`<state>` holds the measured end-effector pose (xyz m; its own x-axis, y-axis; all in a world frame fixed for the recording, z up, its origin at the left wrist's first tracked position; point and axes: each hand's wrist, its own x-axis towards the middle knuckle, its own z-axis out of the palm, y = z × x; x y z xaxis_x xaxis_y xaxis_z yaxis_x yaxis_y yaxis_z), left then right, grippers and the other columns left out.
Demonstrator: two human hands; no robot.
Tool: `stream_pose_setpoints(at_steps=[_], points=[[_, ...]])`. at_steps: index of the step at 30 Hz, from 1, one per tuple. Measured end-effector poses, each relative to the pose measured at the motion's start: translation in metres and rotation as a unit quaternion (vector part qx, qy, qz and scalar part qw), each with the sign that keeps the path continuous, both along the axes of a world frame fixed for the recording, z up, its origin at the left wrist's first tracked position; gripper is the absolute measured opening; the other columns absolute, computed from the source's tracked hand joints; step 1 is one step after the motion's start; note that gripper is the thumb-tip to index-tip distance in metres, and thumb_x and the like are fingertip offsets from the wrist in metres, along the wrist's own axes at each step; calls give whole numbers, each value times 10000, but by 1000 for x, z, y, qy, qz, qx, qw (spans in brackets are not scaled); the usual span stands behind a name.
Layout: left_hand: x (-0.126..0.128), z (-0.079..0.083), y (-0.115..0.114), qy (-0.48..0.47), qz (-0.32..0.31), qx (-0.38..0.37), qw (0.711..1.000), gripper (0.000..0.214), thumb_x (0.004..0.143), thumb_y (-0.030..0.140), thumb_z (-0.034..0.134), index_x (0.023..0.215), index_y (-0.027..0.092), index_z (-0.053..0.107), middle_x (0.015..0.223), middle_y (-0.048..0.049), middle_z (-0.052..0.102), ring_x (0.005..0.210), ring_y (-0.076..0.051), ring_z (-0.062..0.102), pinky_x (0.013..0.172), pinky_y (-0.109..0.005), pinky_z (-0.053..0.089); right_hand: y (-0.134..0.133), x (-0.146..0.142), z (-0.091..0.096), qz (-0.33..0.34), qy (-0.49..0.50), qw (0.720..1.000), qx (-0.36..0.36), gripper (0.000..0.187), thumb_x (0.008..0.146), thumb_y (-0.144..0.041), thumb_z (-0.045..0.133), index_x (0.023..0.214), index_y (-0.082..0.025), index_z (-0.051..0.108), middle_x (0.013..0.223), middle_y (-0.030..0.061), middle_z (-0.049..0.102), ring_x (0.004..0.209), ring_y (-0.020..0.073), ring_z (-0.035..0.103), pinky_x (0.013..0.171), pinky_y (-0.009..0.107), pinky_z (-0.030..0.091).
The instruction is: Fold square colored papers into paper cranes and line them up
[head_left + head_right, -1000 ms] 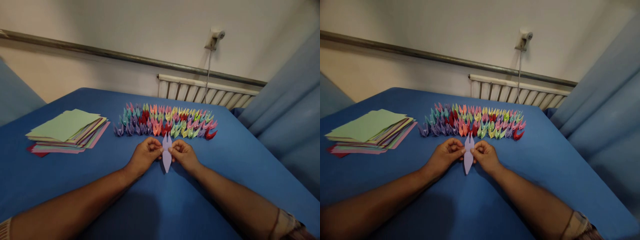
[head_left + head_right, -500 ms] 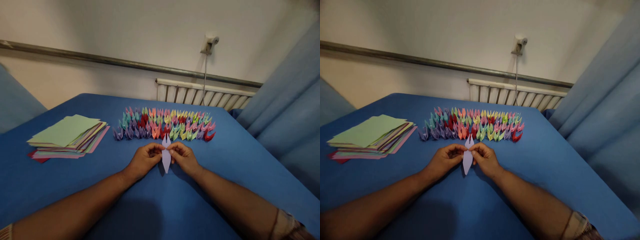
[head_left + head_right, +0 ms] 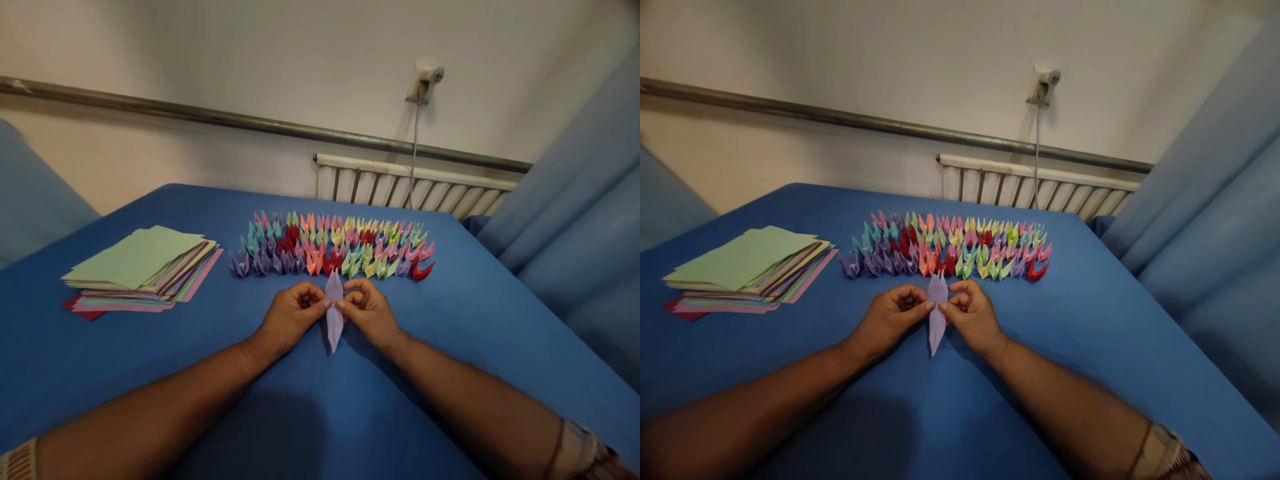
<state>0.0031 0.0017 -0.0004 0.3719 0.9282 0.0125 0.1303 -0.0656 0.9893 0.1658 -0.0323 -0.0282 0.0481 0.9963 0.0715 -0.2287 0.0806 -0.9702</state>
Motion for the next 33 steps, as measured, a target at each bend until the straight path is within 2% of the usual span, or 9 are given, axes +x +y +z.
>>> stream_pose_setpoints(at_steps=[4, 7, 12, 17, 26, 30, 33], points=[[0, 1, -2, -40, -3, -36, 999, 288, 657, 301, 778, 811, 174, 570, 670, 42, 608, 626, -107, 573, 624, -226, 445, -1, 3, 3, 34, -34, 999, -18, 337, 701, -464, 749, 685, -194, 550, 501, -56, 559, 433, 80, 480, 473, 223, 374], [1, 2, -3, -55, -13, -68, 996, 330, 685, 296, 757, 928, 179, 568, 623, 55, 610, 580, -106, 571, 600, -226, 442, -5, 4, 7, 32, -41, 999, -14, 342, 707, -456, 751, 636, -191, 547, 503, -48, 562, 449, 83, 485, 479, 225, 375], [2, 7, -4, -44, -22, -93, 994, 242, 751, 357, 706, 744, 148, 584, 557, 46, 569, 514, -84, 519, 543, -207, 414, -9, 1, 12, 28, -35, 999, -11, 367, 673, -458, 775, 602, -190, 535, 490, -63, 534, 438, 78, 469, 468, 224, 380], [4, 9, -6, -54, -21, -80, 995, 268, 763, 393, 690, 715, 152, 583, 554, 40, 573, 508, -86, 514, 531, -206, 422, -10, 1, 12, 29, -37, 999, -23, 363, 691, -478, 751, 612, -187, 549, 472, -58, 539, 421, 77, 468, 447, 214, 350], [3, 3, -4, -32, -18, -46, 998, 230, 783, 358, 663, 706, 160, 575, 565, 41, 571, 510, -90, 530, 521, -204, 427, -11, 2, 14, 33, -50, 998, -26, 349, 786, -477, 663, 619, -185, 572, 474, -46, 548, 423, 80, 467, 464, 218, 360], [3, 1, -6, -42, -19, -34, 998, 199, 776, 339, 668, 800, 174, 561, 580, 60, 557, 539, -98, 548, 552, -215, 448, -11, 2, 13, 8, -65, 998, -11, 332, 794, -451, 653, 618, -182, 572, 463, -51, 532, 423, 81, 457, 464, 217, 352], [3, -1, -8, -44, -14, 2, 999, 213, 740, 292, 700, 848, 186, 550, 683, 49, 594, 638, -110, 587, 627, -233, 477, -10, 3, 11, -32, -89, 996, 5, 327, 809, -430, 640, 612, -182, 559, 460, -56, 513, 430, 82, 450, 468, 217, 345]])
